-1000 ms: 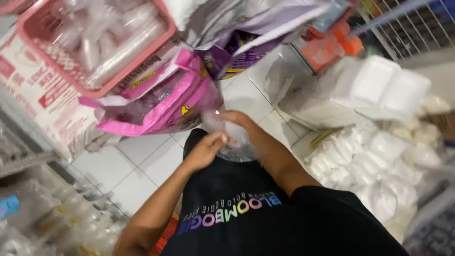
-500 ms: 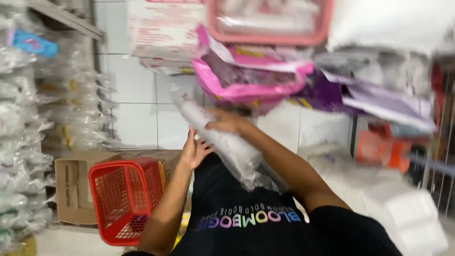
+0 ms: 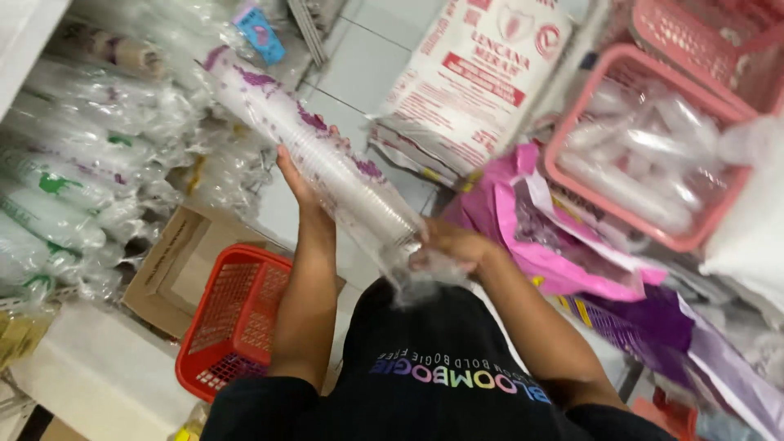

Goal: The person removes plastic cups from a pink bag and places them into a pink basket before taking stacks of cups from a shelf and putting them into the pink bag.

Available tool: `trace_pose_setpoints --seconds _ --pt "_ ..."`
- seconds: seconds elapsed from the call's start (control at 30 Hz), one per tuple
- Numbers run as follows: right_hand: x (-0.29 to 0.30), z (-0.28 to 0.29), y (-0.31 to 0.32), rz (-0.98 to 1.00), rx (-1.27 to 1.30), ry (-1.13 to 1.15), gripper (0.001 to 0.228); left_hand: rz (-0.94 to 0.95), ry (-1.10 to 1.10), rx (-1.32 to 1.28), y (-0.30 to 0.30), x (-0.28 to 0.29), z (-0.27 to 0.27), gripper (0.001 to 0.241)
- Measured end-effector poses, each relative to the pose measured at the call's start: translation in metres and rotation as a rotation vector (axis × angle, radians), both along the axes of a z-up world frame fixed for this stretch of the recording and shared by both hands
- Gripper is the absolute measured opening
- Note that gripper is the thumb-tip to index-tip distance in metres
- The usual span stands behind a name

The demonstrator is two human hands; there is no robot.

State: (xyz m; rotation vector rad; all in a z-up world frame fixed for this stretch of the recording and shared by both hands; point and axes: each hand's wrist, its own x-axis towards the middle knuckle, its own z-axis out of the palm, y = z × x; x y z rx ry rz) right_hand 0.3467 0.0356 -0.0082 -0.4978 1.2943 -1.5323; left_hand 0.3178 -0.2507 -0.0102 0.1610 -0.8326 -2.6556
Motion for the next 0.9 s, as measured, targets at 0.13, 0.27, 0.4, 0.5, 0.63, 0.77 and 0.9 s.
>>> trace_pose_setpoints --seconds 0.13,0.27,0.4,0.5,0.63,0.77,0.9 --pt "0.002 0.02 -0.053 -0.074 0.062 0.213 0.061 0.108 -0.016 0.035 -0.044 -0.026 0.011 0.076" --pt "-0.018 0.018 -0.101 -0.241 0.531 0.908 0.036 0.032 0.1 -0.008 -0.097 -0.038 0.008 0.081" --pt "-0.047 0.014 -0.132 -0.419 0.346 1.185 0.04 0.38 -0.048 -0.189 -0.125 -0.027 0.031 0.082" --pt "-0.059 0.048 -0.16 -0.354 0.411 1.026 0.045 0.507 -0.037 -0.183 -0.142 -0.021 0.055 0.085" --pt "-0.065 0.105 -0.188 0.072 0.798 0.976 0.085 0.63 -0.097 -0.19 -0.166 -0.017 0.073 0.086" --pt "-0.095 0.116 -0.199 -0.077 0.268 1.278 0.087 0.701 -0.151 -0.165 -0.179 -0.028 0.092 0.09" --pt "-0.126 0.095 -0.216 -0.118 0.378 1.385 0.067 0.676 -0.262 -0.069 -0.203 -0.054 0.107 0.085"
